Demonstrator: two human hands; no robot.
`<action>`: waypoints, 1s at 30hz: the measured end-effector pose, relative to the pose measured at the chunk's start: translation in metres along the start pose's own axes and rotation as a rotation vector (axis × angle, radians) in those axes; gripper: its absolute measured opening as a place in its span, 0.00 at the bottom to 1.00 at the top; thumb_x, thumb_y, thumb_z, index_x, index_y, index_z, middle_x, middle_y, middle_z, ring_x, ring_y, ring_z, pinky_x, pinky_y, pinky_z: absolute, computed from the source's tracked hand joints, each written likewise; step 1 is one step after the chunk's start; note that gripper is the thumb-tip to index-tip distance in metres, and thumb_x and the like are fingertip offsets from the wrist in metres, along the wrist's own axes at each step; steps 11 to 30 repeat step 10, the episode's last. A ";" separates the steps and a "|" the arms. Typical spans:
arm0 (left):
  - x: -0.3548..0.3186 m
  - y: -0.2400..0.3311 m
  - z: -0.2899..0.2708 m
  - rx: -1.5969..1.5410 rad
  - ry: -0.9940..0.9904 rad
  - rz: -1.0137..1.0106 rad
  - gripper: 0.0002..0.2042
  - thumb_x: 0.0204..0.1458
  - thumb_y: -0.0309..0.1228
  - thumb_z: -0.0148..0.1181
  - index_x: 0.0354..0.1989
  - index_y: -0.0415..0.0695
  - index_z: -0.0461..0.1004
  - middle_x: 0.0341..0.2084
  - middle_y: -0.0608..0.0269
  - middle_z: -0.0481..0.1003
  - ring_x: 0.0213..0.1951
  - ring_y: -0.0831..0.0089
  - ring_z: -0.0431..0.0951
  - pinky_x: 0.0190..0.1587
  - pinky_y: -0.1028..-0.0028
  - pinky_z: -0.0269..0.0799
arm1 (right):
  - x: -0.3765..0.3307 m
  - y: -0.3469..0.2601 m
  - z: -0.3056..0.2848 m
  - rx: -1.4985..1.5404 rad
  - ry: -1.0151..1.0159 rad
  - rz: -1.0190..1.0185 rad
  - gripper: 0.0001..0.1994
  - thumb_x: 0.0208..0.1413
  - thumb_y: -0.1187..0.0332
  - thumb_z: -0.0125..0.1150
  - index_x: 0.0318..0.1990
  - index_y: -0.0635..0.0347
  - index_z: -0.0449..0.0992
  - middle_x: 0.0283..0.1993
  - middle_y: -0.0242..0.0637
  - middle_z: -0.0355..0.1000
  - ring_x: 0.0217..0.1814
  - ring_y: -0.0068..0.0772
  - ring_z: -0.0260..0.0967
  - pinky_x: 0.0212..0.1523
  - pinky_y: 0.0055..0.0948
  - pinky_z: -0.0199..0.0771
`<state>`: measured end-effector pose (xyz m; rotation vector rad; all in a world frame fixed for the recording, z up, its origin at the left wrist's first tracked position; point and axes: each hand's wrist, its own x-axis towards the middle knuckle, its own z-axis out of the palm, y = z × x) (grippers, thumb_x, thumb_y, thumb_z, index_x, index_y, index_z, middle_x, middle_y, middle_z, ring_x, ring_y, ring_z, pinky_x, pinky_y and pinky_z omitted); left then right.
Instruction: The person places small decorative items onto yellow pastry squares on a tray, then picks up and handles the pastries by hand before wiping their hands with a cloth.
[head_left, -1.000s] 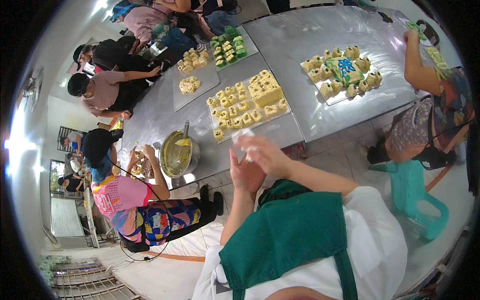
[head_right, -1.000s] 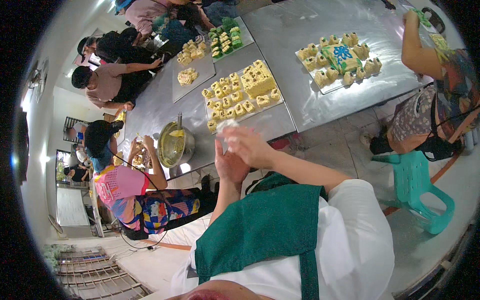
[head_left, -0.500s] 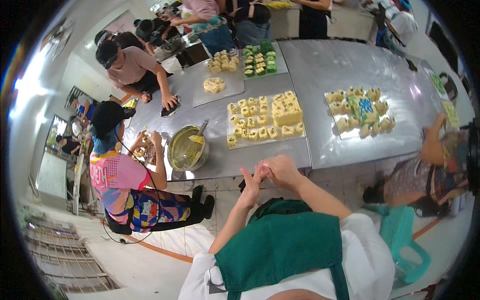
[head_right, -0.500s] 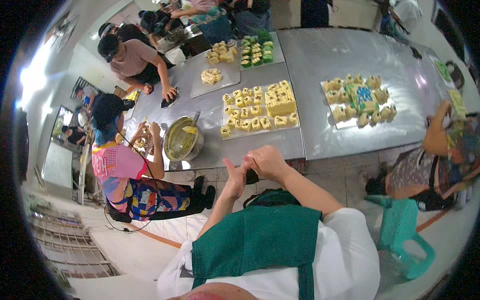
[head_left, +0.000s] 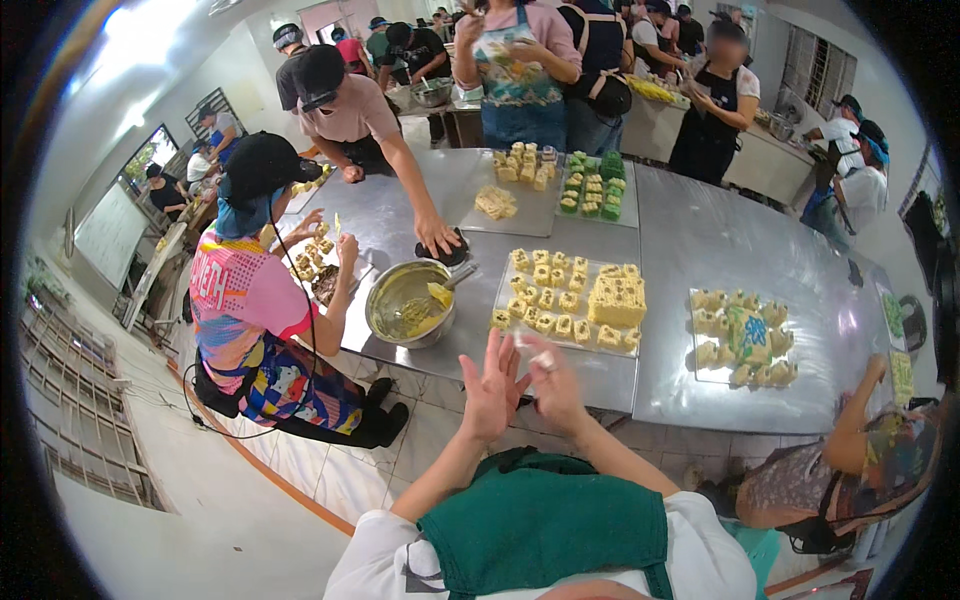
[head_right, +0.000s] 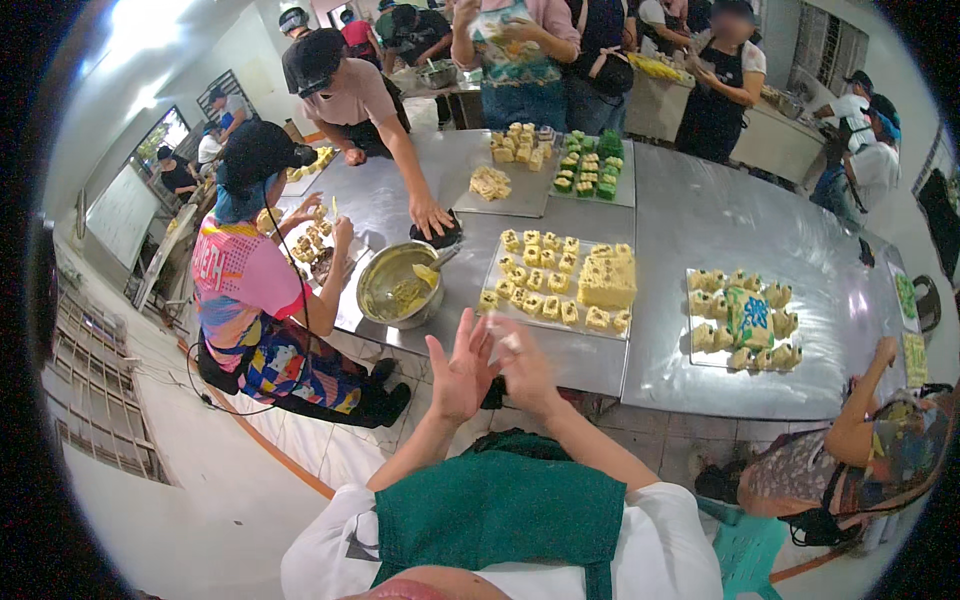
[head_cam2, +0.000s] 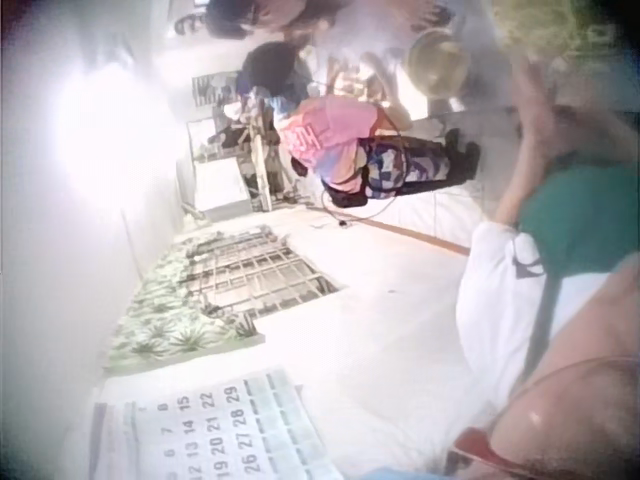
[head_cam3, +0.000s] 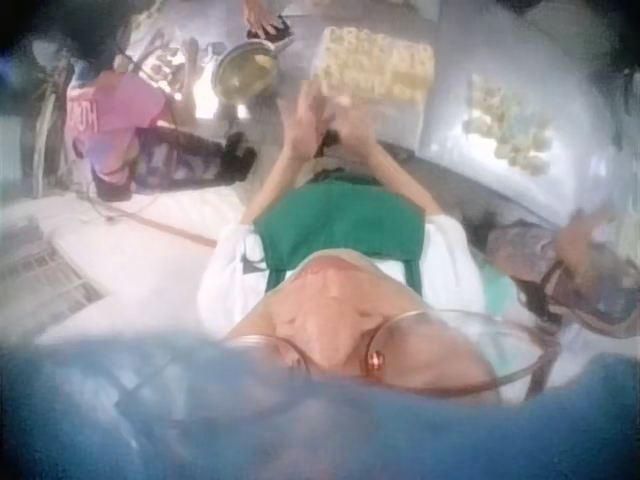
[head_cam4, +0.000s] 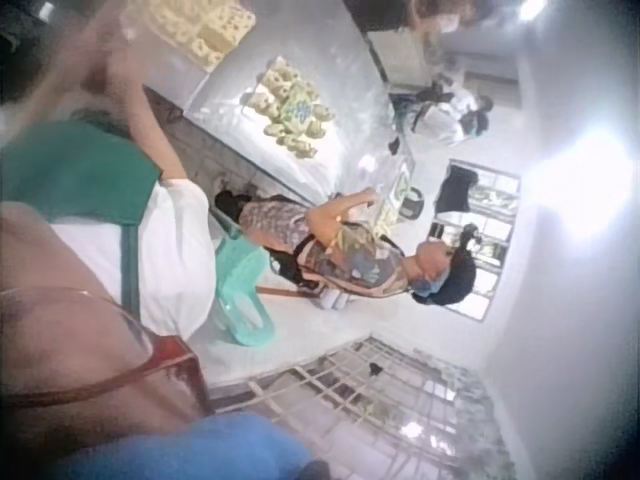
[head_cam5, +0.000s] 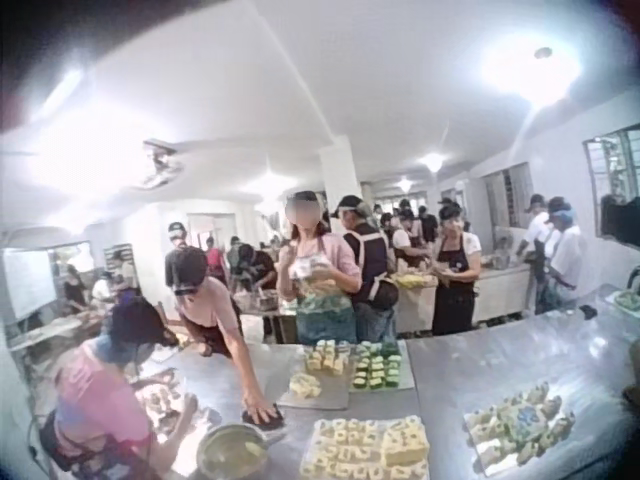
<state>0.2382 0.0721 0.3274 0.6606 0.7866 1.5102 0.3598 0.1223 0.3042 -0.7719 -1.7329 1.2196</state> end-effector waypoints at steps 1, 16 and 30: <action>0.002 0.005 -0.002 -0.084 0.000 0.005 0.44 0.51 0.71 0.25 0.70 0.54 0.32 0.69 0.55 0.43 0.69 0.59 0.43 0.65 0.50 0.42 | 0.002 -0.006 0.012 -0.039 -0.083 -0.102 0.20 0.66 0.63 0.40 0.62 0.60 0.60 0.62 0.48 0.59 0.65 0.43 0.57 0.62 0.35 0.57; 0.018 0.034 -0.050 -0.377 0.156 0.207 0.43 0.52 0.68 0.33 0.71 0.57 0.33 0.67 0.53 0.46 0.68 0.57 0.47 0.62 0.46 0.48 | 0.025 -0.021 0.051 -0.156 -0.416 -0.577 0.23 0.61 0.72 0.46 0.65 0.58 0.57 0.69 0.50 0.50 0.71 0.50 0.49 0.69 0.45 0.47; 0.018 0.034 -0.050 -0.377 0.156 0.207 0.43 0.52 0.68 0.33 0.71 0.57 0.33 0.67 0.53 0.46 0.68 0.57 0.47 0.62 0.46 0.48 | 0.025 -0.021 0.051 -0.156 -0.416 -0.577 0.23 0.61 0.72 0.46 0.65 0.58 0.57 0.69 0.50 0.50 0.71 0.50 0.49 0.69 0.45 0.47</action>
